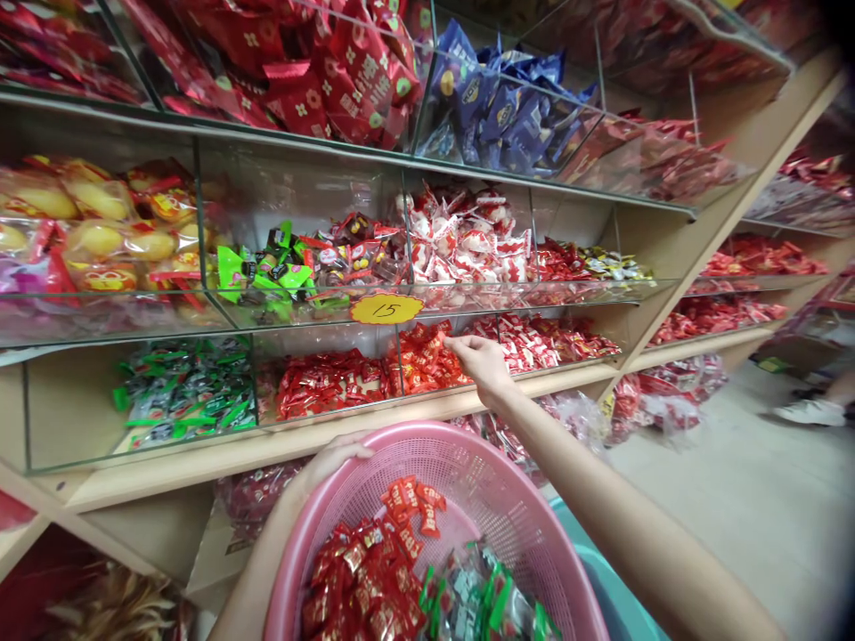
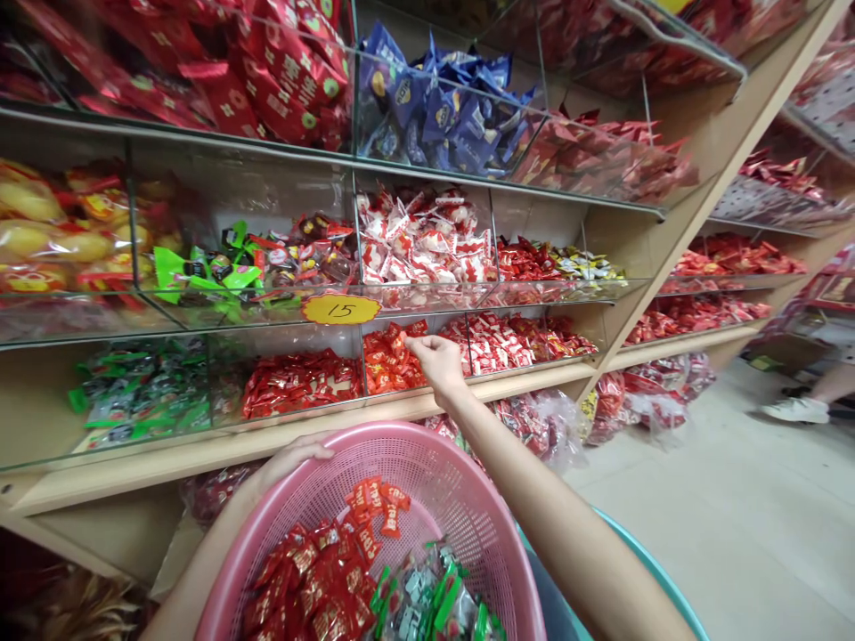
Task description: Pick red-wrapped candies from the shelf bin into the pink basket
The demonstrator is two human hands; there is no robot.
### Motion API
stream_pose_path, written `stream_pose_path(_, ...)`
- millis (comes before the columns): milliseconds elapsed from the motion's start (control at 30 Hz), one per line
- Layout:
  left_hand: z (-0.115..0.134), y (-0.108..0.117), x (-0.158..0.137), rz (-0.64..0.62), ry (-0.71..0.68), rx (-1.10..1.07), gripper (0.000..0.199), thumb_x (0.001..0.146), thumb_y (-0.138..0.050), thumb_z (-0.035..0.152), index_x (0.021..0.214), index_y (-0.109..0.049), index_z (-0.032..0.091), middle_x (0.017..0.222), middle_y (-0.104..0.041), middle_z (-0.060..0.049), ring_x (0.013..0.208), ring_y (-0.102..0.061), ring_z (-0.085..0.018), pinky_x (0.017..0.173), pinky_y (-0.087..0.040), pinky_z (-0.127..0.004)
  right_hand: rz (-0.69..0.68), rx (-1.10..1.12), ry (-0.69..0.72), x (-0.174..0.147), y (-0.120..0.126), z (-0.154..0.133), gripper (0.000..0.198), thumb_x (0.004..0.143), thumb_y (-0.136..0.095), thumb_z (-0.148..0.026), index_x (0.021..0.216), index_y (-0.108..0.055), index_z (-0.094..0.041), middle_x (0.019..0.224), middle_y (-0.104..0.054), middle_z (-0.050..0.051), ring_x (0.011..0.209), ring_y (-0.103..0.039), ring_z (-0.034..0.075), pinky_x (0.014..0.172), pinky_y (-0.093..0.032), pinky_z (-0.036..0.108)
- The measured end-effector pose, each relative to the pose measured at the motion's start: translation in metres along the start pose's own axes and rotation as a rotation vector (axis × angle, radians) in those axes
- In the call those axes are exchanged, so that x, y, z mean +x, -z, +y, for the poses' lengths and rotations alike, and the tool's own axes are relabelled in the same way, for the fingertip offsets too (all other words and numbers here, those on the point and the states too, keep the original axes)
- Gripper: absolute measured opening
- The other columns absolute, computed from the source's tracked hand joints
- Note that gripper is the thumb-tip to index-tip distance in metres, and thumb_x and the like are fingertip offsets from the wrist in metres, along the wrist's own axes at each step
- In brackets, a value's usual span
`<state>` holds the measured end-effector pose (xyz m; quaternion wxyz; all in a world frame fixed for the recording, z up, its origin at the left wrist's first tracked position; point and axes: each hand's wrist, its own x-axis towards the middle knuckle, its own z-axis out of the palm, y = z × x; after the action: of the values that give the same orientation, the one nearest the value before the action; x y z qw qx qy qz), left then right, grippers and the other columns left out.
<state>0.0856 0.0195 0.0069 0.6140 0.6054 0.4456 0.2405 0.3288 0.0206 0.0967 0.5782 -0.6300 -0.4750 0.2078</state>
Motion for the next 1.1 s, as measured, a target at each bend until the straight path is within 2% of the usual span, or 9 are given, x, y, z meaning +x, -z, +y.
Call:
stream_pose_path(67, 0.002, -0.001, 0.0, -0.026, -0.018, -0.009, 0.029, 0.061, -0.058, 0.025, 0.087, -0.067, 0.014, 0.085, -0.067, -0.003, 0.084, -0.057, -0.022, 0.078, -0.041, -0.027, -0.133, 0.132, 0.032, -0.029, 0.016, 0.009, 0.034, 0.064, -0.061, -0.047, 0.057, -0.053, -0.015, 0.047, -0.041, -0.005, 0.043, -0.031, 0.006, 0.044, -0.027, 0.021)
stream_pose_path(133, 0.003, -0.002, 0.0, -0.088, -0.024, -0.028, 0.03, 0.062, -0.058, 0.024, 0.088, -0.067, 0.014, 0.084, -0.068, -0.003, 0.081, -0.058, -0.021, 0.077, -0.041, -0.027, -0.26, 0.161, -0.011, -0.056, 0.028, 0.022, 0.035, 0.065, -0.061, -0.048, 0.06, -0.055, -0.014, 0.05, -0.044, -0.004, 0.046, -0.032, 0.006, 0.045, -0.027, 0.021)
stream_pose_path(300, 0.005, -0.007, 0.002, -0.15, -0.027, -0.092, 0.033, 0.064, -0.058, 0.024, 0.095, -0.066, 0.015, 0.089, -0.068, -0.003, 0.078, -0.058, -0.02, 0.075, -0.043, -0.027, -0.377, 0.122, -0.109, -0.093, 0.041, 0.055, 0.036, 0.064, -0.063, -0.048, 0.058, -0.053, -0.014, 0.053, -0.042, -0.004, 0.05, -0.033, 0.007, 0.048, -0.027, 0.022)
stream_pose_path(433, 0.007, -0.008, 0.001, -0.13, -0.016, -0.085, 0.035, 0.061, -0.06, 0.025, 0.095, -0.066, 0.016, 0.092, -0.068, -0.003, 0.079, -0.059, -0.02, 0.075, -0.043, -0.028, -0.41, 0.102, -0.142, -0.101, 0.044, 0.07, 0.034, 0.065, -0.063, -0.047, 0.06, -0.053, -0.014, 0.053, -0.042, -0.004, 0.051, -0.034, 0.008, 0.05, -0.028, 0.022)
stream_pose_path(567, 0.004, -0.007, 0.003, -0.12, -0.007, -0.059, 0.032, 0.062, -0.059, 0.026, 0.091, -0.067, 0.016, 0.087, -0.068, -0.003, 0.077, -0.059, -0.02, 0.076, -0.043, -0.028, -0.409, 0.113, -0.158, -0.108, 0.045, 0.076, 0.032, 0.066, -0.063, -0.045, 0.064, -0.055, -0.014, 0.055, -0.044, -0.004, 0.052, -0.034, 0.008, 0.05, -0.028, 0.022)
stream_pose_path(733, -0.002, -0.004, 0.007, -0.024, -0.024, 0.039, 0.021, 0.061, -0.059, 0.025, 0.078, -0.068, 0.015, 0.077, -0.066, -0.002, 0.087, -0.056, -0.023, 0.079, -0.04, -0.027, -0.427, 0.134, -0.197, -0.112, 0.044, 0.073, 0.035, 0.067, -0.061, -0.047, 0.059, -0.051, -0.015, 0.052, -0.039, -0.005, 0.049, -0.03, 0.007, 0.047, -0.025, 0.022)
stream_pose_path(967, 0.0, -0.002, 0.009, -0.05, -0.018, 0.089, 0.027, 0.061, -0.057, 0.027, 0.084, -0.068, 0.015, 0.081, -0.068, -0.003, 0.086, -0.056, -0.023, 0.079, -0.041, -0.028, -0.475, 0.089, -0.116, -0.113, 0.036, 0.074, 0.036, 0.068, -0.058, -0.05, 0.059, -0.049, -0.016, 0.052, -0.037, -0.006, 0.05, -0.03, 0.008, 0.048, -0.026, 0.023)
stream_pose_path(1100, 0.0, -0.003, 0.009, -0.052, -0.001, 0.068, 0.031, 0.061, -0.058, 0.026, 0.089, -0.068, 0.015, 0.083, -0.068, -0.003, 0.086, -0.057, -0.023, 0.078, -0.042, -0.028, -0.519, 0.179, -0.253, -0.114, 0.033, 0.08, 0.037, 0.067, -0.06, -0.05, 0.06, -0.048, -0.016, 0.051, -0.034, -0.007, 0.047, -0.024, 0.006, 0.045, -0.019, 0.022)
